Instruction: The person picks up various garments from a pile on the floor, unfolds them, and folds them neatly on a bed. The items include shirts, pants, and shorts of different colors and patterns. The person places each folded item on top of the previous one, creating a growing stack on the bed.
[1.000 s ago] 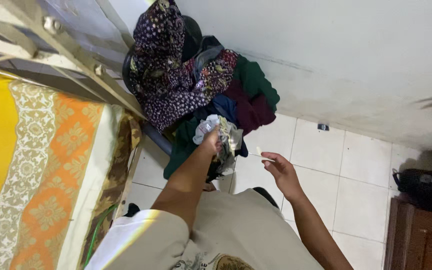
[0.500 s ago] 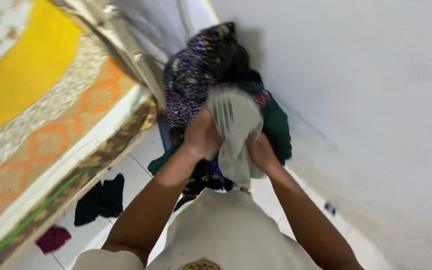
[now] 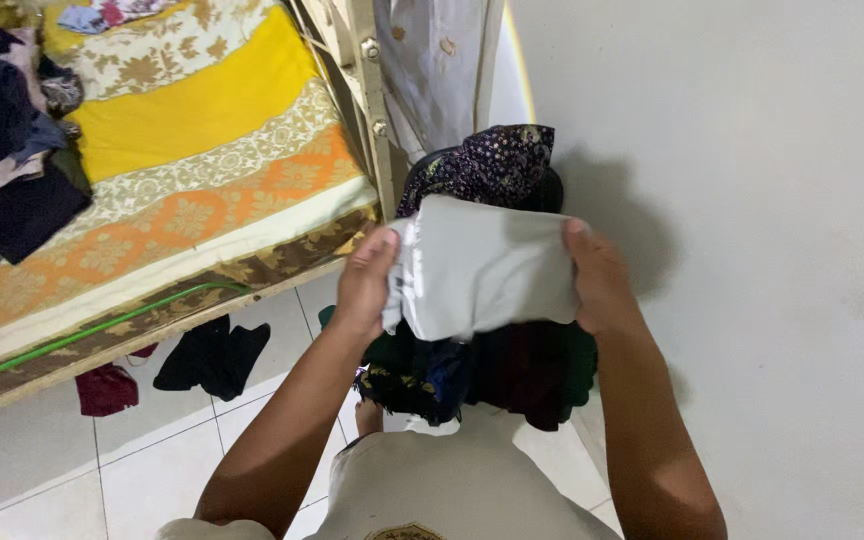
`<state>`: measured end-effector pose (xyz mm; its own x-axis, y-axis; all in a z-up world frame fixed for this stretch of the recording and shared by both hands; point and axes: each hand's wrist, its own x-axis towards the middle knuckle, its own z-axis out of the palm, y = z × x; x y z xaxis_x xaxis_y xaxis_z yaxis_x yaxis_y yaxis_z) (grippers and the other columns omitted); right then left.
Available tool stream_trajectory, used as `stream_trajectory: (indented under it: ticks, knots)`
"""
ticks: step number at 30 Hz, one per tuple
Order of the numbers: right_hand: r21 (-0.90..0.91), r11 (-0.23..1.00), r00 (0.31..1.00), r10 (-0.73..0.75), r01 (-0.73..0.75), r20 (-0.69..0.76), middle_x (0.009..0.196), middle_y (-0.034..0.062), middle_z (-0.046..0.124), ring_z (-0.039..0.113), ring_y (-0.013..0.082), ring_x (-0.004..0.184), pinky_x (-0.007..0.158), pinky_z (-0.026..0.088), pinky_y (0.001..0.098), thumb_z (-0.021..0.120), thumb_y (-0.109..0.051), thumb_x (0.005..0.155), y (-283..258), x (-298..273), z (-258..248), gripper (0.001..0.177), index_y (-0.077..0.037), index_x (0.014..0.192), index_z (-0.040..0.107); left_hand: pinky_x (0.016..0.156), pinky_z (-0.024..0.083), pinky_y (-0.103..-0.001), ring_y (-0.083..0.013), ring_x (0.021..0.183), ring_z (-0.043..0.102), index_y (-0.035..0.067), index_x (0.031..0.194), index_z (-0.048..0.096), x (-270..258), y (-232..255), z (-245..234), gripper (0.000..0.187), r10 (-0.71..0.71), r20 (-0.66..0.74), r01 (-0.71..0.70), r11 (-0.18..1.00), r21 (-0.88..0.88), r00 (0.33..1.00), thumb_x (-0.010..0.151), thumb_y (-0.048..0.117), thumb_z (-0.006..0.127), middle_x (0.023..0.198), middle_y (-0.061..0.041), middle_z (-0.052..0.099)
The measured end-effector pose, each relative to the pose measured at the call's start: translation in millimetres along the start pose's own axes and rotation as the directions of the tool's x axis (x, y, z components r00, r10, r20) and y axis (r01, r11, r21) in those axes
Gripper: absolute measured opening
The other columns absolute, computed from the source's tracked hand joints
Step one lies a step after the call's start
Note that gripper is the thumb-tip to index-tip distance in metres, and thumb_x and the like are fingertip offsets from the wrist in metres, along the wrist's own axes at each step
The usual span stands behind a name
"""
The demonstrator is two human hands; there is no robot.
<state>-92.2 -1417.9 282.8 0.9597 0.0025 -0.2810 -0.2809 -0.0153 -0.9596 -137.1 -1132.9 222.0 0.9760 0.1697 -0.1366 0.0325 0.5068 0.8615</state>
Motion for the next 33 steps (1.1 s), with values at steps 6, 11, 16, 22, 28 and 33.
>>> stream_trajectory:
  ticks: [6, 11, 16, 22, 28, 33]
  knots:
    - [0.143, 0.973, 0.963, -0.146, 0.181, -0.226, 0.103, 0.0106, 0.069, 0.070, 0.0217, 0.091, 0.076, 0.060, 0.0414, 0.047, -0.041, 0.108, -29, -10, -56, 0.041, -0.003, 0.112, 0.063, 0.102, 0.056, -0.047, -0.0303, 0.115, 0.069, 0.005, 0.135, 0.058, -6, 64, -33, 0.042, 0.135, 0.011, -0.121, 0.922, -0.369, 0.991, 0.110, 0.038, 0.050, 0.128, -0.015, 0.068]
    - [0.138, 0.954, 0.963, -0.268, 0.265, 0.008, 0.127, 0.0192, 0.063, 0.063, 0.0279, 0.114, 0.097, 0.053, 0.0449, 0.045, -0.041, 0.112, -20, -23, -79, 0.052, 0.005, 0.132, 0.056, 0.110, 0.053, -0.049, -0.0319, 0.123, 0.067, 0.004, 0.142, 0.054, -26, 68, -64, 0.049, 0.146, 0.144, -0.070, 0.899, -0.433, 0.979, 0.110, 0.041, 0.049, 0.137, -0.016, 0.064]
    - [0.546, 0.834, 0.816, -0.372, 0.084, 0.443, 0.151, 0.0187, 0.051, 0.053, 0.0333, 0.140, 0.117, 0.044, 0.0534, 0.049, -0.046, 0.106, 10, -26, -45, 0.064, -0.004, 0.153, 0.040, 0.103, 0.054, -0.050, -0.0340, 0.121, 0.065, 0.003, 0.141, 0.051, -37, 19, -82, 0.058, 0.074, 0.133, -0.015, 0.918, -0.397, 0.988, 0.107, 0.050, 0.050, 0.133, -0.018, 0.064]
    - [0.103, 0.958, 0.712, -0.269, 0.268, 0.648, 0.149, 0.0174, 0.044, 0.045, 0.0296, 0.137, 0.114, 0.041, 0.0488, 0.077, -0.024, 0.085, 74, -33, 84, 0.092, 0.001, 0.150, 0.017, 0.106, 0.055, -0.054, -0.0379, 0.121, 0.064, -0.003, 0.139, 0.048, -82, -74, -58, 0.060, -0.005, 0.283, 0.131, 0.894, -0.429, 0.959, 0.110, 0.048, 0.059, 0.130, -0.022, 0.064]
    - [0.072, 0.993, 0.910, 0.052, -0.089, 0.410, 0.136, 0.0172, 0.062, 0.061, 0.0244, 0.125, 0.107, 0.049, 0.0401, 0.070, -0.019, 0.098, 86, -31, 175, 0.058, 0.006, 0.144, 0.045, 0.102, 0.053, -0.051, -0.0296, 0.119, 0.064, 0.010, 0.143, 0.052, -131, 15, -110, 0.050, 0.054, -0.416, -0.223, 0.902, -0.369, 0.908, 0.099, 0.033, 0.061, 0.129, -0.010, 0.066]
    - [0.259, 0.962, 0.776, -0.099, -0.085, 0.623, 0.136, 0.0110, 0.060, 0.061, 0.0235, 0.123, 0.102, 0.052, 0.0406, 0.065, -0.007, 0.093, 63, -21, 218, 0.059, -0.004, 0.147, 0.043, 0.104, 0.051, -0.051, -0.0313, 0.120, 0.065, 0.009, 0.141, 0.054, -187, 93, -186, 0.053, 0.244, -0.405, -0.444, 0.723, -0.529, 0.881, 0.101, 0.044, 0.051, 0.130, -0.013, 0.067]
